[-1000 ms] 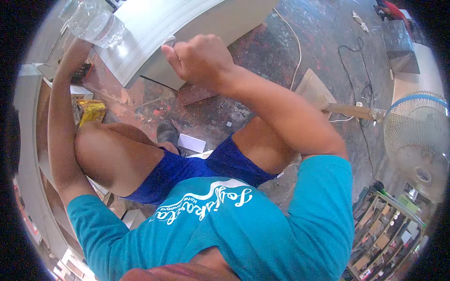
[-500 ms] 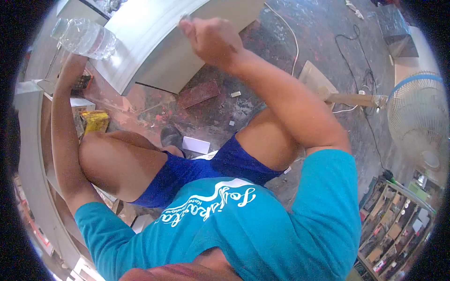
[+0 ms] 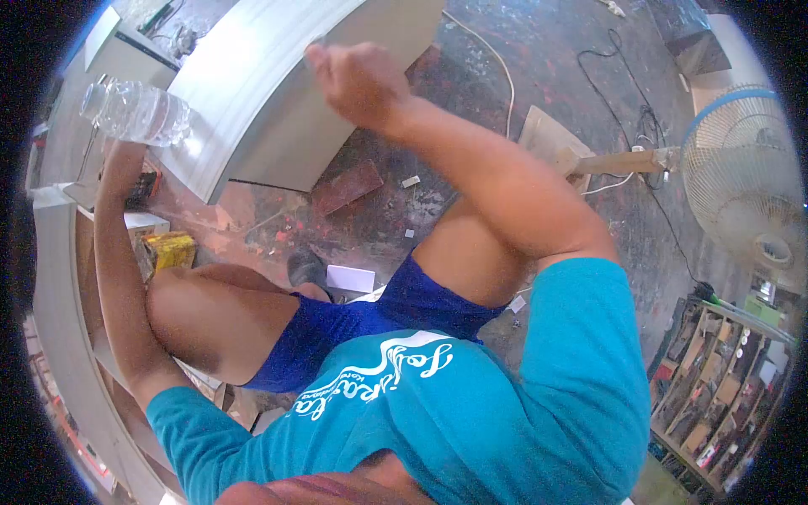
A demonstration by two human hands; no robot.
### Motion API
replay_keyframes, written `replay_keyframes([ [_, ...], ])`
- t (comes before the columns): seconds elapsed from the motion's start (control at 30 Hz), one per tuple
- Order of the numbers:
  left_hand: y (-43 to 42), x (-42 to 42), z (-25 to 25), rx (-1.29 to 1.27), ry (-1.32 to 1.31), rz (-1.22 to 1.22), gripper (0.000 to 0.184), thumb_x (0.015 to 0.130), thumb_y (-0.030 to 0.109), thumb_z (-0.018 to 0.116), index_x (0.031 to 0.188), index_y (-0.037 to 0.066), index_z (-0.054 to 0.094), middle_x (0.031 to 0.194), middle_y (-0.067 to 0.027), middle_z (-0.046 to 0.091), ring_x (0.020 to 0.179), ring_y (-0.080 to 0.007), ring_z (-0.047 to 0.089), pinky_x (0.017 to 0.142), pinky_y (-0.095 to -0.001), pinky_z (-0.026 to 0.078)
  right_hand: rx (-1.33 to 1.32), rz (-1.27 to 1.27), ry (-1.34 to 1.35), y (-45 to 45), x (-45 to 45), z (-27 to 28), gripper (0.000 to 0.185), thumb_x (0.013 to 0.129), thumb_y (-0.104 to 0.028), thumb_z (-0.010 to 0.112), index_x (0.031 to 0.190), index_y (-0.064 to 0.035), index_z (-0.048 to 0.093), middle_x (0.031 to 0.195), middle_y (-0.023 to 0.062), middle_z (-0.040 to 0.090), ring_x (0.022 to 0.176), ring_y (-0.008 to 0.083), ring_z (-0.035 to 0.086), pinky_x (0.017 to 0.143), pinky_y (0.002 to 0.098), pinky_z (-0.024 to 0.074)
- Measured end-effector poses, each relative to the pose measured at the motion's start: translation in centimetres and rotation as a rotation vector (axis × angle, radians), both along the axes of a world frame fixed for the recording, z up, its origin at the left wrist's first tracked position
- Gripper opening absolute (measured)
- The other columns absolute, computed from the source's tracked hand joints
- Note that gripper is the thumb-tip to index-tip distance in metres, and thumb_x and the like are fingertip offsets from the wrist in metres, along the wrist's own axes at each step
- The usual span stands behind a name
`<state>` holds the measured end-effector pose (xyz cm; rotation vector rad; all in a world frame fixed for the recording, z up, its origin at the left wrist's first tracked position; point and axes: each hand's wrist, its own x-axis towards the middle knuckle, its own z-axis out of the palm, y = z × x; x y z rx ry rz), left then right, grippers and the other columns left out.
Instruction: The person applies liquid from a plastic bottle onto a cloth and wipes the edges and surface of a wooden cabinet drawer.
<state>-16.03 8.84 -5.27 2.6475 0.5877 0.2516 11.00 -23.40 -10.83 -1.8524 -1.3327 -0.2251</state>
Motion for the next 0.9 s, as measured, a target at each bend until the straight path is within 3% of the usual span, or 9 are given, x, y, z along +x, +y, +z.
replay_keyframes([
  [0.13,0.5,-0.5,-0.5,-0.022,-0.008,0.008,0.046,0.103,0.020,0.054,0.144,-0.001,0.054,0.150,-0.0172,0.053,0.143,-0.0290,0.044,0.120,-0.0381,0.029,-0.098,0.091,-0.117,-0.4,-1.2,0.7,0.055,0.108,-0.037,0.047,0.070,-0.0011,0.063,0.065,0.0252,0.063,0.063,0.0462,0.064,0.058,0.0536,0.0500],
  [0.33,2.2,-1.4,-1.5,-0.066,-0.016,0.018,0.045,0.103,0.019,0.054,0.143,-0.002,0.054,0.149,-0.0171,0.054,0.141,-0.0285,0.045,0.119,-0.0380,0.031,-0.046,-0.068,0.023,-0.2,0.9,1.1,0.054,0.106,-0.036,0.049,0.065,-0.0038,0.062,0.063,0.0253,0.062,0.062,0.0464,0.064,0.059,0.0539,0.0512],
  [0.5,3.3,-1.9,-2.2,-0.114,0.006,0.034,0.045,0.103,0.019,0.054,0.143,-0.002,0.054,0.148,-0.0171,0.054,0.140,-0.0281,0.047,0.118,-0.0379,0.032,-0.158,0.087,-0.099,-0.6,-1.6,1.5,0.054,0.106,-0.037,0.049,0.065,-0.0041,0.062,0.064,0.0274,0.062,0.063,0.0476,0.065,0.060,0.0559,0.0517],
  [0.7,2.9,-1.7,-3.0,-0.231,-0.085,0.074,0.046,0.104,0.018,0.055,0.144,-0.003,0.051,0.147,-0.0165,0.054,0.137,-0.0279,0.049,0.115,-0.0378,0.035,-0.093,-0.068,0.003,-0.4,1.5,2.2,0.053,0.106,-0.037,0.049,0.064,-0.0055,0.062,0.061,0.0246,0.061,0.060,0.0463,0.064,0.060,0.0573,0.0513],
  [0.83,4.0,-2.0,-3.0,-0.343,-0.047,0.083,0.044,0.103,0.016,0.055,0.143,-0.003,0.052,0.145,-0.0170,0.055,0.136,-0.0282,0.049,0.115,-0.0380,0.036,-0.195,0.078,-0.118,-0.9,-0.5,2.4,0.054,0.105,-0.038,0.050,0.063,-0.0059,0.061,0.060,0.0235,0.061,0.059,0.0456,0.064,0.060,0.0565,0.0516],
  [0.9,4.1,-2.0,-3.2,-0.280,-0.031,0.045,0.044,0.103,0.015,0.054,0.144,-0.002,0.052,0.145,-0.0168,0.055,0.135,-0.0281,0.049,0.115,-0.0379,0.036,-0.191,0.104,-0.122,-0.8,0.1,2.4,0.054,0.105,-0.038,0.050,0.063,-0.0059,0.060,0.060,0.0235,0.061,0.059,0.0456,0.064,0.059,0.0562,0.0517],
])
